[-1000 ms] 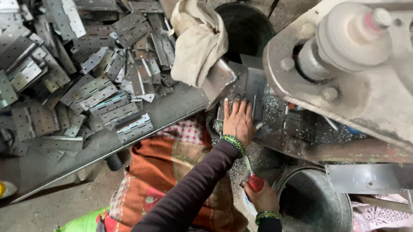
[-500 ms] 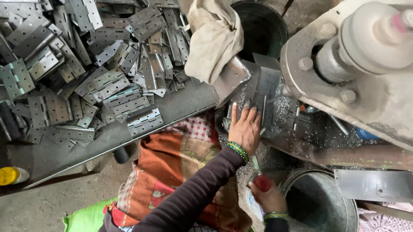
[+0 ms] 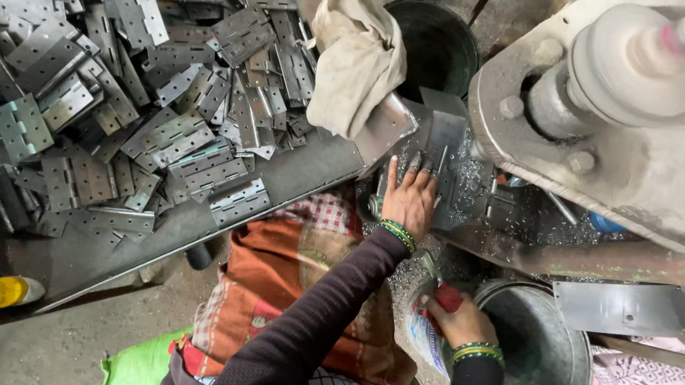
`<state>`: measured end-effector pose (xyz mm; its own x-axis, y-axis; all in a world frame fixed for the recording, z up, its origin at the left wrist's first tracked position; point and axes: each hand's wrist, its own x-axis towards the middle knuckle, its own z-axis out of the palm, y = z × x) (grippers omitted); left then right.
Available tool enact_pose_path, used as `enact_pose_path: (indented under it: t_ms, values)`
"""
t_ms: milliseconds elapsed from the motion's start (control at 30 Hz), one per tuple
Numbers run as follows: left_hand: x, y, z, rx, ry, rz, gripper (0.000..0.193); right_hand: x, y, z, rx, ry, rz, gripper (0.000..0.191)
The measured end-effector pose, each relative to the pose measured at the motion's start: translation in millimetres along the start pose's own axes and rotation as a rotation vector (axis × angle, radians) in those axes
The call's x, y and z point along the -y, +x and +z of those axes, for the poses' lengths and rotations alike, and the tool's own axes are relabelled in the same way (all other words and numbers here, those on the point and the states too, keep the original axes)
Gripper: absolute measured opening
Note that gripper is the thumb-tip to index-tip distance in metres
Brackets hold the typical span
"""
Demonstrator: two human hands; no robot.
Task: The person repeatedly picks metal hinge parts from a pile, places them into a press machine, and operates the lever to process them. The person handles the parts one at a time and returns them to the pile after processing.
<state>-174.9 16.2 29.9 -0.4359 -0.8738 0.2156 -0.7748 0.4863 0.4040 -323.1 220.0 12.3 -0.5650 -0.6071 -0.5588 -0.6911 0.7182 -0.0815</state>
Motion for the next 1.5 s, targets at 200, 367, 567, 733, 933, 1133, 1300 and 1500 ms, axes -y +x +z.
enact_pose_path:
  t_ms: [200,367,567,733,933,1133,1300,1500]
  values:
    - [4,1,-1,-0.009,0.015,0.020,0.043,-15,26,90,-0.255,0.258,-0.219,0.062]
    - [6,1,-1,0.047,0.027,0.028,0.051,-4,19,41,0.006,0.308,-0.152,0.056]
    - [13,22,22,0.074,0.119,0.044,0.053,15,-14,-21,-0.002,0.094,-0.068,0.063]
    - [17,36,36,-0.047,0.014,0.023,0.049,7,-1,39,-0.158,0.277,-0.193,0.063]
    - [13,25,19,-0.012,-0.105,-0.018,0.046,-3,5,26,-0.003,0.326,-0.173,0.064]
    - [3,28,12,0.166,0.070,0.017,0.051,8,-1,-32,0.026,-0.040,-0.029,0.079]
    - [1,29,20,0.056,0.017,-0.024,0.045,11,-5,30,-0.200,0.164,-0.125,0.071]
    - [5,17,15,-0.045,-0.032,0.008,0.046,5,-6,14,0.040,0.326,-0.243,0.067]
